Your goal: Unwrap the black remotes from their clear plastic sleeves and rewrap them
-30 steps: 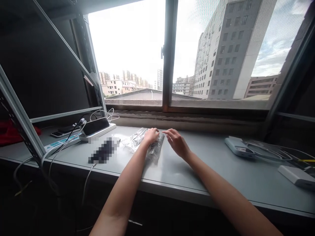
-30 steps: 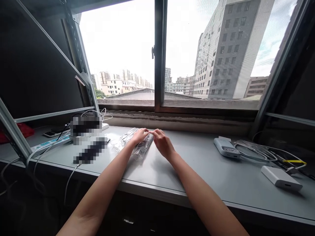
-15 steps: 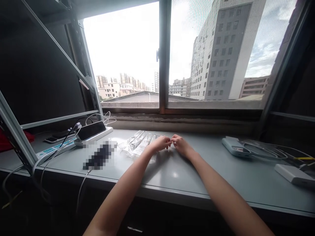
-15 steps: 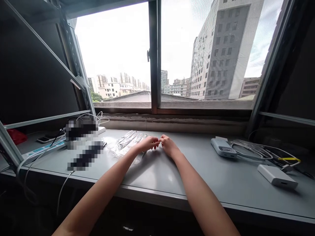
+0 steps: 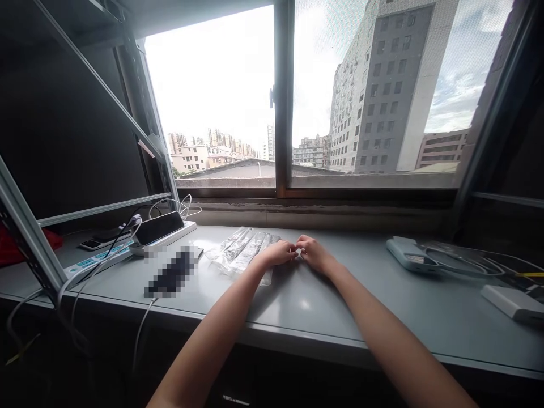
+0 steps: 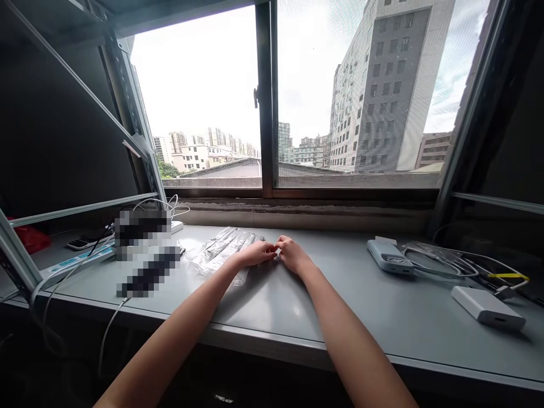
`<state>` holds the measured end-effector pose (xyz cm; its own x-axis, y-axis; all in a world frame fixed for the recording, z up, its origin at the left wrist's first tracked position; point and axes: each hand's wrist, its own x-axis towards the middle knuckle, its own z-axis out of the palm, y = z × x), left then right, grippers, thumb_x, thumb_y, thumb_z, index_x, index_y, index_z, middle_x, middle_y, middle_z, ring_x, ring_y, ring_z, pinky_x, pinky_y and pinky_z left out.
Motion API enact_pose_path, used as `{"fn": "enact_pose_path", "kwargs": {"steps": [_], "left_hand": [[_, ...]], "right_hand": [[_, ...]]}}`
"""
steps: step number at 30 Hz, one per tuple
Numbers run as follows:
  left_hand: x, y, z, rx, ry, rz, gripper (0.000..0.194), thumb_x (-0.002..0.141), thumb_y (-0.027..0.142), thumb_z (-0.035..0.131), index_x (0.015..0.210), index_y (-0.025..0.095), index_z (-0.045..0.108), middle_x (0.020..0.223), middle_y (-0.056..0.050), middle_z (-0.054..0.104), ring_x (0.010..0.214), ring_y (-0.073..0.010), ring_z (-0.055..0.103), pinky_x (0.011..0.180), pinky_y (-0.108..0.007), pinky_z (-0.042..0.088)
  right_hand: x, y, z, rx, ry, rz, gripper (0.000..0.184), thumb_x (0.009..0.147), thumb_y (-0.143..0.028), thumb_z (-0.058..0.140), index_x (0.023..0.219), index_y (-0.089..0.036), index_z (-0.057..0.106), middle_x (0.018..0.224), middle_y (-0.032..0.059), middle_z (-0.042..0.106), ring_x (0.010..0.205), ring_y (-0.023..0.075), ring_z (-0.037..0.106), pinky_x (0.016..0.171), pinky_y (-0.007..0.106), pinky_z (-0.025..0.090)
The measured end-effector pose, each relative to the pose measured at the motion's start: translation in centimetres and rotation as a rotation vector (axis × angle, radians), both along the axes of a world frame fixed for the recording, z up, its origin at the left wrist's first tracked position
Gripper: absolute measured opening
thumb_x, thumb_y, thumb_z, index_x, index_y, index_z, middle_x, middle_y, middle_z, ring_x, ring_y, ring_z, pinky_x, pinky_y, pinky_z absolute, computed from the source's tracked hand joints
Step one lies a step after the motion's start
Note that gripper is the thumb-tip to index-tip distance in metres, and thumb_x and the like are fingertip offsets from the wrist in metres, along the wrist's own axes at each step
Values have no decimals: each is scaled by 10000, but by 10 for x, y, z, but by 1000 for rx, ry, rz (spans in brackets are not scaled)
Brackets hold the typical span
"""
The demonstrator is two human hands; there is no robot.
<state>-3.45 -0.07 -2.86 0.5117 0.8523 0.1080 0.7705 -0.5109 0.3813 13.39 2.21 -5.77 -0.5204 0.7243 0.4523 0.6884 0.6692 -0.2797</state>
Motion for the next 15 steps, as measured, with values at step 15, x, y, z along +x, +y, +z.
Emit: {"fn": "enact_pose_path", "kwargs": {"steps": [15], "left_hand": [[-19,0,21,287,92,517,251,894,262,449,987,176,666,1022,-89,695,1016,-227,601,824,-288,428]], "right_hand": [[2,-3,2,-30,15,-2,367,717,65,485,829,-194,720,965,42,605,781,126,596,733,221,452]]}}
